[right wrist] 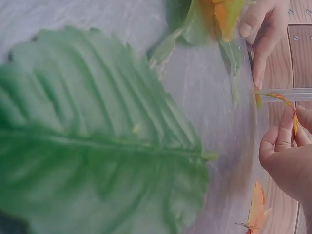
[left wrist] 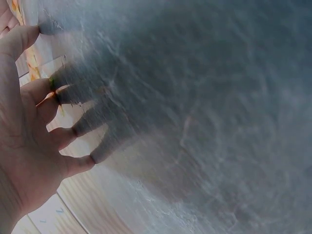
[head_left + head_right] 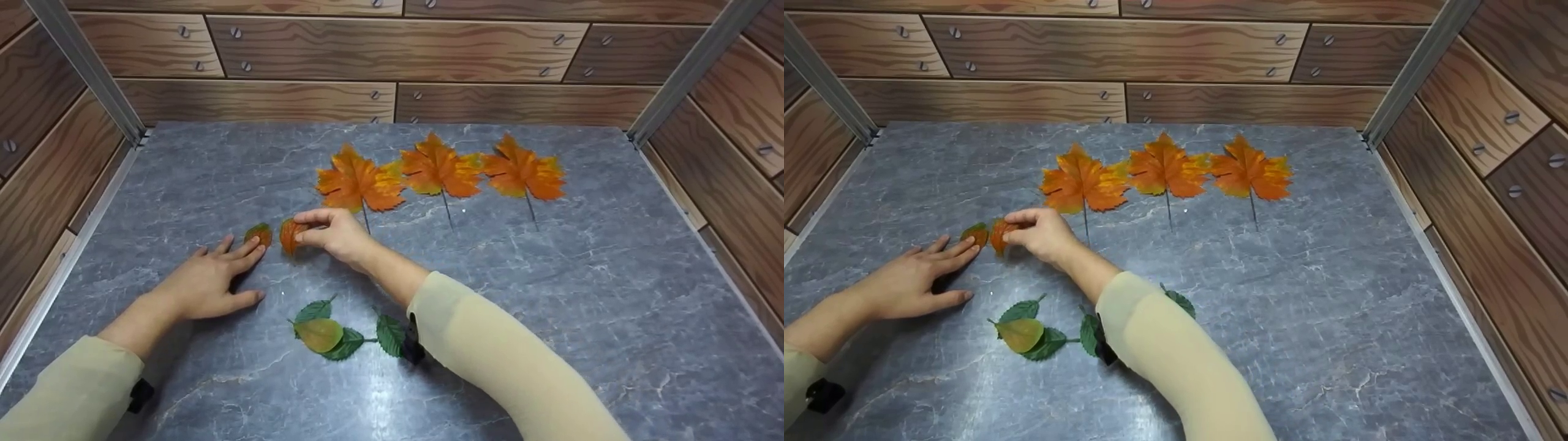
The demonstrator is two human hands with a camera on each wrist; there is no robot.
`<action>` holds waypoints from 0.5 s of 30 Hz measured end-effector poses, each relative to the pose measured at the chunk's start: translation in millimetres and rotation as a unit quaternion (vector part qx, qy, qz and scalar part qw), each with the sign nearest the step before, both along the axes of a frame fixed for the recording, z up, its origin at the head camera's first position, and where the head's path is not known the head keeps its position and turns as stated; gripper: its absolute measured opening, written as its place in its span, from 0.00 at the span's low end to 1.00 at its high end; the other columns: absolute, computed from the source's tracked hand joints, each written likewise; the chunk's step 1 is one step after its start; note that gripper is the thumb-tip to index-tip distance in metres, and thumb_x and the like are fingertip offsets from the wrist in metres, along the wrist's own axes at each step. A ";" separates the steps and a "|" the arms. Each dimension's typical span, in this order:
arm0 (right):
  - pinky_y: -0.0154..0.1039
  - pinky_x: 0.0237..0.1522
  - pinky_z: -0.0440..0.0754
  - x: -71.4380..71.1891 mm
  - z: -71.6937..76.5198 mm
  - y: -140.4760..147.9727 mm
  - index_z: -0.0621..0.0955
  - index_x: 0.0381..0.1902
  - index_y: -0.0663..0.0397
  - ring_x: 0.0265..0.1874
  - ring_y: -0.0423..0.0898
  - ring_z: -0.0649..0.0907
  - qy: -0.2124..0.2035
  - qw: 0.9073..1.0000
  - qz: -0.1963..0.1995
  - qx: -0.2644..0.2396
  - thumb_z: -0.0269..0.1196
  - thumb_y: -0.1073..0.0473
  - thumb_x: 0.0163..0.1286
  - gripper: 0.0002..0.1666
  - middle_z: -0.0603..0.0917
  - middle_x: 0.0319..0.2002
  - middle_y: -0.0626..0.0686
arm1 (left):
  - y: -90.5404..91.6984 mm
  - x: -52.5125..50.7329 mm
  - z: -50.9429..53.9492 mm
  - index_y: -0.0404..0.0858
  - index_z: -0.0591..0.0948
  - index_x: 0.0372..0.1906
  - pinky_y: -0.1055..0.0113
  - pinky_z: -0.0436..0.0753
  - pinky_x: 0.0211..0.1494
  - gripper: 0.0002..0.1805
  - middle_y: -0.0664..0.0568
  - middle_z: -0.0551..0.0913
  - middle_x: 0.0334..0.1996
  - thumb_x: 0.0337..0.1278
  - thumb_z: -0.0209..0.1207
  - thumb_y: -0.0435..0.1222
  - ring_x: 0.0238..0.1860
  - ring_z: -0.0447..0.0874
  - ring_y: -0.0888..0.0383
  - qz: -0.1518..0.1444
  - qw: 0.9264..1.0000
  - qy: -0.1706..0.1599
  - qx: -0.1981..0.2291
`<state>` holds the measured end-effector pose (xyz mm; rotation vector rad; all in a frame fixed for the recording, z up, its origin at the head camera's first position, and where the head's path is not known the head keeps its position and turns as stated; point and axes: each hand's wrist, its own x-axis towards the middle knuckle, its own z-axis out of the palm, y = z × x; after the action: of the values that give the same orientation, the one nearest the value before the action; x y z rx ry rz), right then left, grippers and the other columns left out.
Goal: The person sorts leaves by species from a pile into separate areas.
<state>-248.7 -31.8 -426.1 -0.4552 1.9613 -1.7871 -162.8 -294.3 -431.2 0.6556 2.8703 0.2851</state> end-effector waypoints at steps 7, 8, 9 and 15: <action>0.46 0.59 0.85 -0.6 -2.6 -2.4 0.84 0.65 0.61 0.47 0.45 0.89 -0.044 0.999 0.026 -0.007 0.68 0.65 0.74 0.23 0.89 0.57 0.56 | -0.2 0.0 -1.0 0.41 0.63 0.84 0.20 0.60 0.69 0.48 0.44 0.60 0.82 0.71 0.56 0.66 0.78 0.56 0.25 0.002 1.000 -0.001 -0.001; 0.46 0.59 0.84 -1.0 -2.8 -2.6 0.84 0.66 0.60 0.48 0.45 0.89 -0.045 0.999 0.031 -0.001 0.68 0.64 0.74 0.24 0.88 0.59 0.54 | -0.2 -0.1 -1.2 0.41 0.63 0.84 0.20 0.60 0.69 0.48 0.44 0.60 0.82 0.71 0.56 0.66 0.78 0.56 0.25 0.001 1.000 -0.001 -0.002; 0.46 0.60 0.84 -1.2 -2.7 -2.5 0.83 0.67 0.59 0.50 0.46 0.88 -0.047 0.998 0.037 0.004 0.68 0.64 0.75 0.24 0.87 0.60 0.54 | -0.2 -0.1 -1.3 0.41 0.63 0.84 0.20 0.60 0.69 0.48 0.44 0.60 0.82 0.71 0.56 0.66 0.78 0.56 0.25 0.001 1.000 0.000 -0.002; 0.45 0.59 0.84 -2.5 -2.0 -2.5 0.80 0.72 0.55 0.56 0.46 0.86 -0.054 0.996 0.060 0.023 0.65 0.64 0.78 0.26 0.83 0.68 0.51 | -0.2 -0.1 -1.2 0.41 0.63 0.84 0.19 0.60 0.69 0.48 0.43 0.60 0.82 0.71 0.56 0.66 0.77 0.57 0.24 -0.001 1.000 0.001 -0.003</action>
<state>-251.2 -34.2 -428.0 -0.4423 1.8570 -1.6544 -162.9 -294.5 -432.4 0.6580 2.8718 0.2766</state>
